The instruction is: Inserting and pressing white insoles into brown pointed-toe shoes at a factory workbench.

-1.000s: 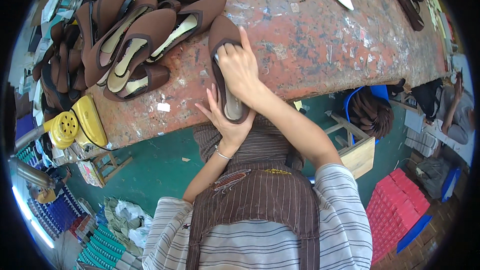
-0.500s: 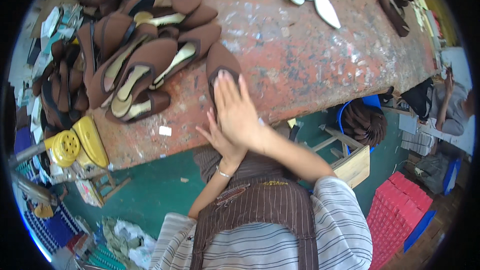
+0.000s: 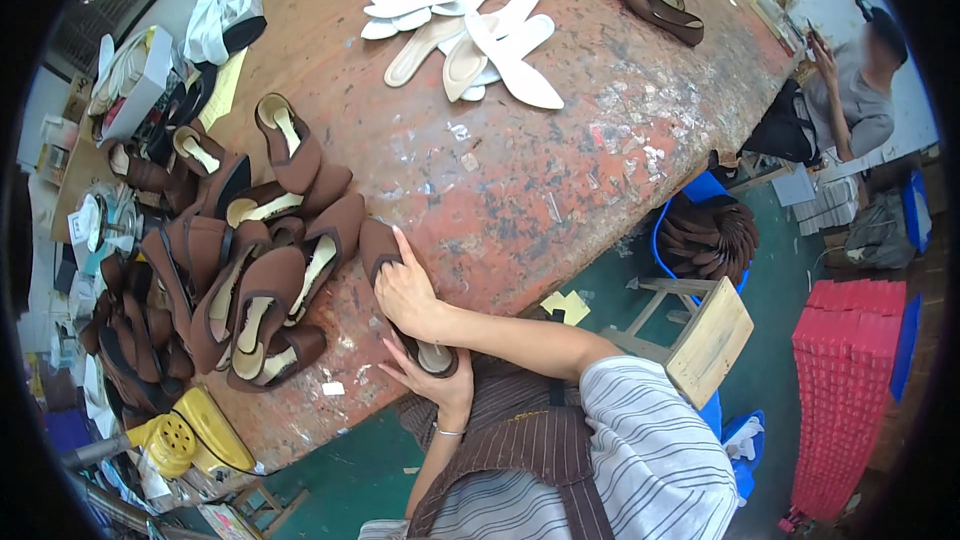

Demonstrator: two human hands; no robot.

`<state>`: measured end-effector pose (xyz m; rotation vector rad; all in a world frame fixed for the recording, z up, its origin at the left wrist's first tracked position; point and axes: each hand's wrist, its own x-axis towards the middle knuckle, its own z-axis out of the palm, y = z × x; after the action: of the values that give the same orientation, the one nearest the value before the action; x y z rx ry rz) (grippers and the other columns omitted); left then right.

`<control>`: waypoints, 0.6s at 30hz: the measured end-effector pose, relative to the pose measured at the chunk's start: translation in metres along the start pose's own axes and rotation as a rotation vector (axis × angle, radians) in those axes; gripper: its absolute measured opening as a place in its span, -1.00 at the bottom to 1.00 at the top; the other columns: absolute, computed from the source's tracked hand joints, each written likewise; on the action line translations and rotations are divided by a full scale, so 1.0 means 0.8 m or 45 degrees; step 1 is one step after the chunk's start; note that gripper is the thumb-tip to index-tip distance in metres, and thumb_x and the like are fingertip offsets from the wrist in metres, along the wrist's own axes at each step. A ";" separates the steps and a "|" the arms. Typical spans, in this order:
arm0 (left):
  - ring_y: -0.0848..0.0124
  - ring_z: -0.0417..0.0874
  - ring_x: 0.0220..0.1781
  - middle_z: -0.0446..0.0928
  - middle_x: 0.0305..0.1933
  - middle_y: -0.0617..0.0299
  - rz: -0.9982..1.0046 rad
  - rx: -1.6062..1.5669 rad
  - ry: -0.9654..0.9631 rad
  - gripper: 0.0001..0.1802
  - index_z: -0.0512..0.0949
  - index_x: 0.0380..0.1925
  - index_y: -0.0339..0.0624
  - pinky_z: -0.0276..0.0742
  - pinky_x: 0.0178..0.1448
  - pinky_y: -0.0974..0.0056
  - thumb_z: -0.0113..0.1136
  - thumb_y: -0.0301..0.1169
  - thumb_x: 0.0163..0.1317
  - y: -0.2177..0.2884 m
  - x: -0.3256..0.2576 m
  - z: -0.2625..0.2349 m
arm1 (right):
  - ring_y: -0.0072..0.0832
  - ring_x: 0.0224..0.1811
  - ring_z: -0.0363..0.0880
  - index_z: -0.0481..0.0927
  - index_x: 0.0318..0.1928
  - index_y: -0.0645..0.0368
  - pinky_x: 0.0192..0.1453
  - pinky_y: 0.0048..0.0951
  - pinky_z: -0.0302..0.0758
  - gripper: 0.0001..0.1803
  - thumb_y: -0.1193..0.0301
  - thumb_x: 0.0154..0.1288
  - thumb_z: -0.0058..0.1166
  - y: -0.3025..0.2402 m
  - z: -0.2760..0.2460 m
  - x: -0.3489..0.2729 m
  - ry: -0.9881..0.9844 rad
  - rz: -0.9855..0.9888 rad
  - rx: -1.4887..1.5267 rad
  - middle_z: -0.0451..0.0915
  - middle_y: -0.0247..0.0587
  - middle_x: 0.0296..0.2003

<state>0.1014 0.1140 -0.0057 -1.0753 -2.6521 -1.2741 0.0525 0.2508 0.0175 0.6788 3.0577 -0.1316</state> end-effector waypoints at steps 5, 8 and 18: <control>0.11 0.42 0.21 0.42 0.09 0.07 0.048 -0.058 -0.114 -0.21 0.34 0.14 -0.22 0.07 0.46 -0.11 0.49 -0.20 -0.08 -0.019 0.023 -0.036 | -0.37 -0.10 0.67 0.72 -0.24 0.26 0.48 0.13 0.11 -0.75 0.39 0.24 0.04 0.048 -0.036 -0.010 0.270 -0.511 0.679 0.69 -0.14 -0.30; 0.31 0.39 0.03 0.34 -0.07 0.23 -0.436 -0.621 -0.336 -0.29 0.40 -0.03 -0.19 0.24 0.28 0.16 0.52 -0.23 -0.19 -0.079 0.066 -0.149 | -0.29 -0.40 0.69 0.73 -0.09 0.14 -0.17 -0.41 0.61 -0.66 0.54 0.08 0.11 0.150 -0.124 0.030 -0.077 0.212 1.366 0.73 -0.07 -0.36; 0.12 0.46 0.27 0.38 0.26 0.00 -0.164 -0.724 0.888 -0.32 0.29 0.30 -0.19 0.38 0.34 0.04 0.30 -0.34 0.20 -0.202 0.297 -0.489 | 0.10 -0.01 0.54 0.46 0.19 0.27 0.09 -0.07 0.45 -0.51 0.33 0.29 0.15 0.443 -0.001 0.119 0.633 0.494 0.318 0.57 0.21 -0.06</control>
<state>-0.2808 -0.0895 0.2134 -0.3415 -1.9007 -2.0283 0.1159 0.6115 -0.0128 1.5123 3.3018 -0.3993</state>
